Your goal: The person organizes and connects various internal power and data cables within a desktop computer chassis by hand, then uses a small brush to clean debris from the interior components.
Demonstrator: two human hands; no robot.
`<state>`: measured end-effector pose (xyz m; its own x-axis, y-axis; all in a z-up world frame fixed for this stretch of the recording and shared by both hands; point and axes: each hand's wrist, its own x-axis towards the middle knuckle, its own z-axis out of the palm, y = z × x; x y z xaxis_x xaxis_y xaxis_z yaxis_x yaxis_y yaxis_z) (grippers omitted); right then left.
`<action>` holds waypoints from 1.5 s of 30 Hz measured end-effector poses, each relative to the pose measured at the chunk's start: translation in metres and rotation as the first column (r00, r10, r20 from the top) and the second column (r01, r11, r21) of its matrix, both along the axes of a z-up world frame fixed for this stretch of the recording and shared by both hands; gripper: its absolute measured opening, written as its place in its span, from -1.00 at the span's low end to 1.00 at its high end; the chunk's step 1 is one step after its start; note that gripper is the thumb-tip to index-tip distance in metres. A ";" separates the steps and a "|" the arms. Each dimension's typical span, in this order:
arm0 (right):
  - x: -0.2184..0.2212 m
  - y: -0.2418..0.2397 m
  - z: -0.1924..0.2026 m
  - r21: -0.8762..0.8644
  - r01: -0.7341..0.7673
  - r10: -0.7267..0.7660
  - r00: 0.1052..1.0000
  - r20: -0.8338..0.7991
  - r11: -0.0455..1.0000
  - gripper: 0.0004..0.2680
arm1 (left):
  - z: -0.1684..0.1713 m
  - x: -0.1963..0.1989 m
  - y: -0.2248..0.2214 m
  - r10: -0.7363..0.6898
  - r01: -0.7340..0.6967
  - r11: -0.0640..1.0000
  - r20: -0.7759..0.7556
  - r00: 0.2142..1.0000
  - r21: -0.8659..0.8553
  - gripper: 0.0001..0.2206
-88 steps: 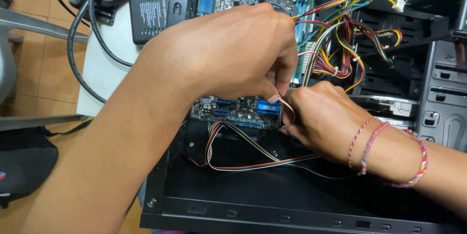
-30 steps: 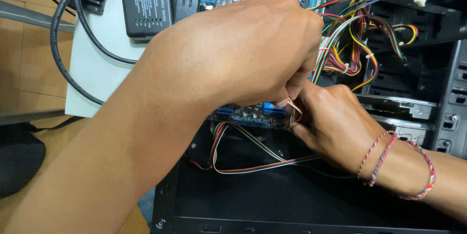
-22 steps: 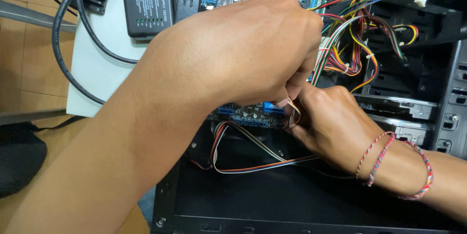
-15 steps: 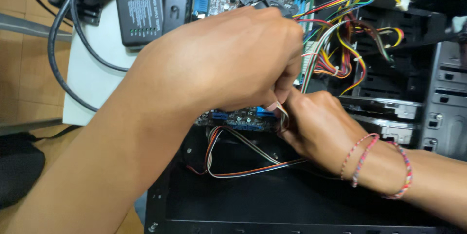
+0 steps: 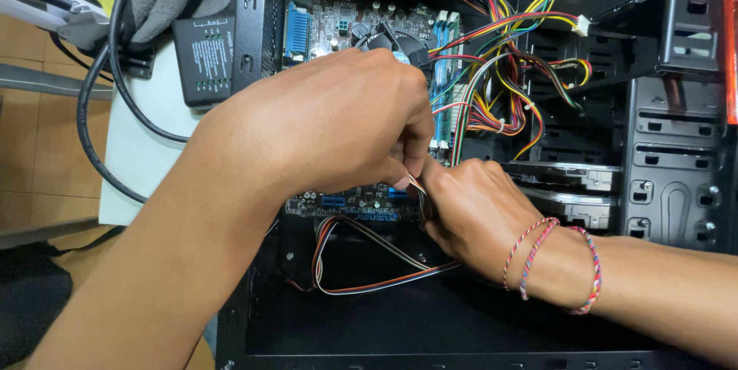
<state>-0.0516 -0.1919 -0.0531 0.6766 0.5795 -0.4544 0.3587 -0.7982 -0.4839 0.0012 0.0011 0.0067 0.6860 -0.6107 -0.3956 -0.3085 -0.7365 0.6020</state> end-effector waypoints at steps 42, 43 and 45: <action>-0.002 -0.002 -0.014 0.066 -0.181 0.170 0.975 0.140 0.981 -0.53 | -0.024 -0.010 0.014 0.017 0.064 0.969 0.324 0.946 -0.238 -0.71; -0.002 -0.005 -0.018 0.043 -0.223 0.214 0.965 0.150 0.974 -0.45 | -0.023 -0.011 0.014 0.010 0.047 0.980 0.285 0.959 -0.191 -0.76; -0.002 -0.008 -0.025 0.054 -0.260 0.249 0.957 0.150 0.964 -0.52 | -0.022 -0.012 0.014 0.007 0.027 0.990 0.236 0.972 -0.141 -0.81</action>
